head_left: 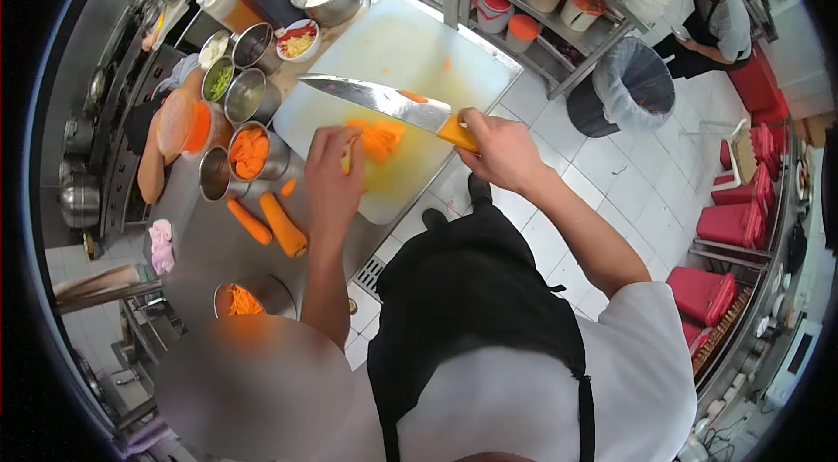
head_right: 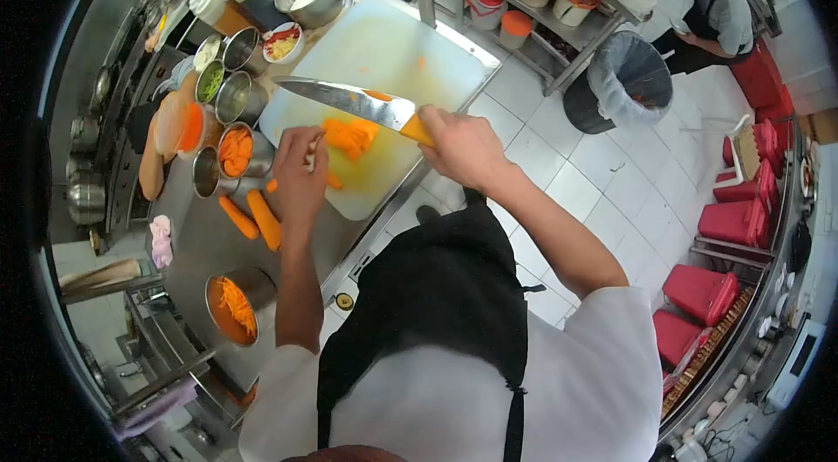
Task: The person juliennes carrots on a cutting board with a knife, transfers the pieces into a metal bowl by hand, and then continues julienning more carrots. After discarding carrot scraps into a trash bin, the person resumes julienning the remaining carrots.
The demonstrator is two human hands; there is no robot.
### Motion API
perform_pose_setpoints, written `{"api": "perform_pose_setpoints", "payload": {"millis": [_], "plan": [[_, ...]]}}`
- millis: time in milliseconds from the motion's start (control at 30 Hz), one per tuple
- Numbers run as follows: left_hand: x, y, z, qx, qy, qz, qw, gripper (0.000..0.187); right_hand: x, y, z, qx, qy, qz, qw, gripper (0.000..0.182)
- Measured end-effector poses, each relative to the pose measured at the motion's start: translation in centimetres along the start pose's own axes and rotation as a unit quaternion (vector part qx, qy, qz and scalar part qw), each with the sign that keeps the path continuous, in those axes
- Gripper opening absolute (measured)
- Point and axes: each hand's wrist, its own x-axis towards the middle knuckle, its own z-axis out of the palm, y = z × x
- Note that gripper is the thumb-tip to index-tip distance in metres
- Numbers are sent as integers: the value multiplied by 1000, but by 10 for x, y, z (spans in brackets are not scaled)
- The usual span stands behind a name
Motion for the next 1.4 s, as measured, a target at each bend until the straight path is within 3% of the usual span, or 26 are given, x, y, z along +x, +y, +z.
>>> {"api": "perform_pose_setpoints", "payload": {"millis": [33, 133, 233, 433, 667, 833, 1033, 1067, 1400], "plan": [[7, 4, 3, 24, 3, 60, 998, 16, -1, 0, -1, -8, -6, 0, 1000, 42], [27, 14, 15, 54, -31, 122, 991, 17, -5, 2, 0, -17, -6, -25, 1000, 41], [39, 19, 26, 74, -78, 144, 984, 19, -6, -1, -3, -24, -13, -27, 999, 42], [38, 20, 39, 100, -145, 128, 976, 18, -12, -2, -9, -14, -12, -23, 1000, 39], [35, 15, 46, 107, -146, 148, 972, 20, -16, 4, -1, -15, 11, -39, 999, 41], [30, 7, 51, 103, -151, 175, 967, 22, -13, 8, 6, 10, -10, 2, 1000, 41], [37, -14, 68, 119, -158, 186, 962, 14, 4, 26, 22, 46, -43, 20, 998, 42], [39, -17, 70, 102, -125, 212, 964, 12, 9, 29, 25, 47, -46, 25, 998, 43], [-1, 18, 80, -31, -117, -5, 993, 15, 68, 68, 76, 25, -6, -15, 1000, 33]]}}
